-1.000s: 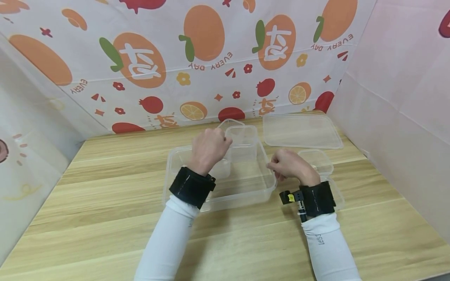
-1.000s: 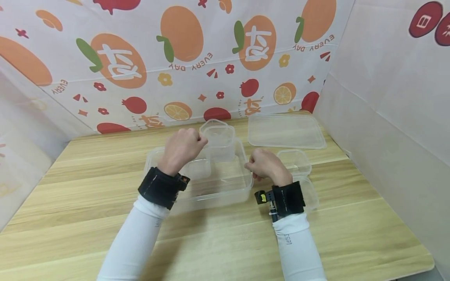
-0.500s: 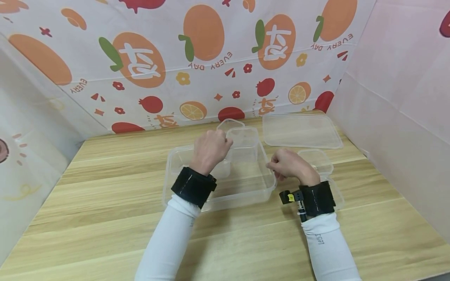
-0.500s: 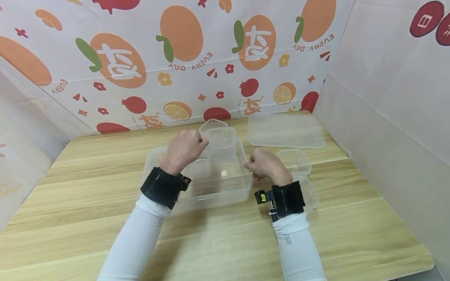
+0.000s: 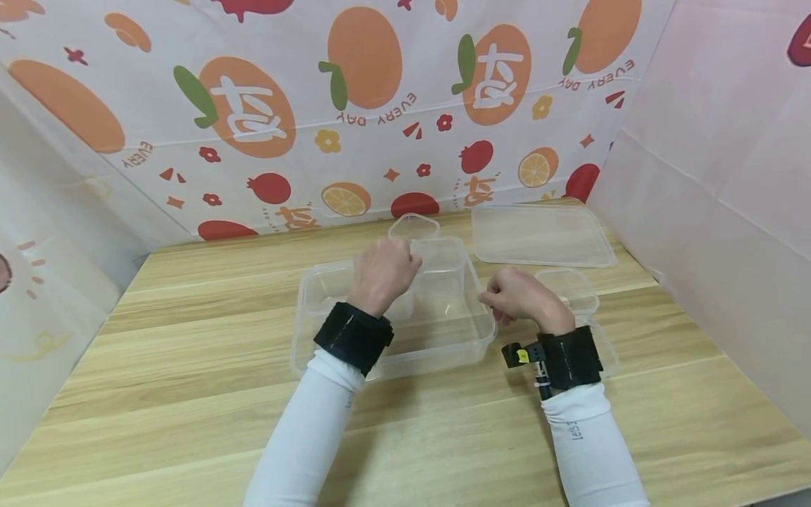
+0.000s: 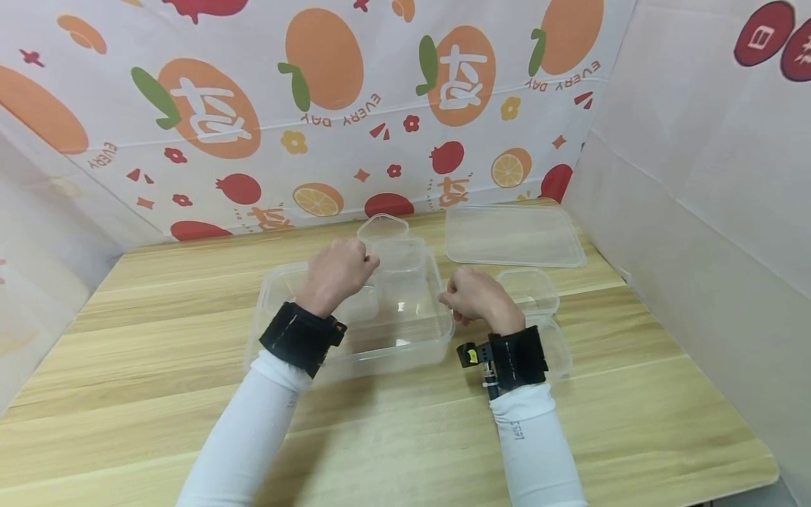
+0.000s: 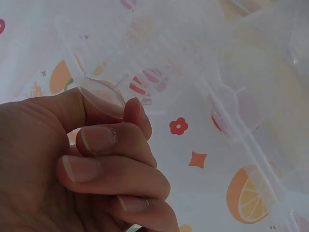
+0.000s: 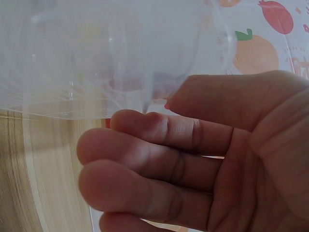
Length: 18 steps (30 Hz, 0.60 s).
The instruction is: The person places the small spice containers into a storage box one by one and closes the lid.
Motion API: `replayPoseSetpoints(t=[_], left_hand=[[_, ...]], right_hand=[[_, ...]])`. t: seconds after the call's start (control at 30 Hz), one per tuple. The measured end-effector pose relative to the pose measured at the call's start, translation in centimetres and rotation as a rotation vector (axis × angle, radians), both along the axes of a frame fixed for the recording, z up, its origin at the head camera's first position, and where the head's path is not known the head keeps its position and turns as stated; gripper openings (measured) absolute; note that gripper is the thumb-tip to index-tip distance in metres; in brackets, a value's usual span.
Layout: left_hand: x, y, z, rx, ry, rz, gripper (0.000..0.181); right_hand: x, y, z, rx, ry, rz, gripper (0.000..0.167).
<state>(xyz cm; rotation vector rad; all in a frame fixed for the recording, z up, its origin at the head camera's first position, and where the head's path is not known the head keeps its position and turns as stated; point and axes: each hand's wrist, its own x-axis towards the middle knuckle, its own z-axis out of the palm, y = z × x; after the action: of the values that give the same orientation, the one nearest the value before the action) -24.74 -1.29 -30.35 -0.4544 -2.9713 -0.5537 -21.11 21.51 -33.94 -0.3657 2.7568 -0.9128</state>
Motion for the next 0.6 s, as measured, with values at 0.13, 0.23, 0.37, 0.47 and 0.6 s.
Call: replayPoseSetpoints(t=[0.13, 0.23, 0.37, 0.47, 0.6], left_hand=[[-0.2, 0.3, -0.3, -0.053, -0.007, -0.008, 0.04], [-0.2, 0.4, -0.4, -0.091, -0.015, -0.021, 0.041], [-0.3, 0.7, -0.7, -0.11, -0.036, -0.027, 0.042], [-0.3, 0.8, -0.9, -0.121, -0.055, -0.026, 0.043], [-0.3, 1.0, -1.2, -0.131, -0.067, -0.026, 0.044]], right_hand=[[0.0, 0.0, 0.0, -0.001, 0.0, -0.001, 0.038], [0.0, 0.0, 0.0, 0.002, 0.002, 0.001, 0.038], [-0.1, 0.0, 0.0, 0.009, 0.001, 0.002, 0.038], [-0.1, 0.0, 0.0, 0.016, -0.004, 0.005, 0.038], [-0.2, 0.0, 0.0, 0.026, -0.005, 0.009, 0.038]])
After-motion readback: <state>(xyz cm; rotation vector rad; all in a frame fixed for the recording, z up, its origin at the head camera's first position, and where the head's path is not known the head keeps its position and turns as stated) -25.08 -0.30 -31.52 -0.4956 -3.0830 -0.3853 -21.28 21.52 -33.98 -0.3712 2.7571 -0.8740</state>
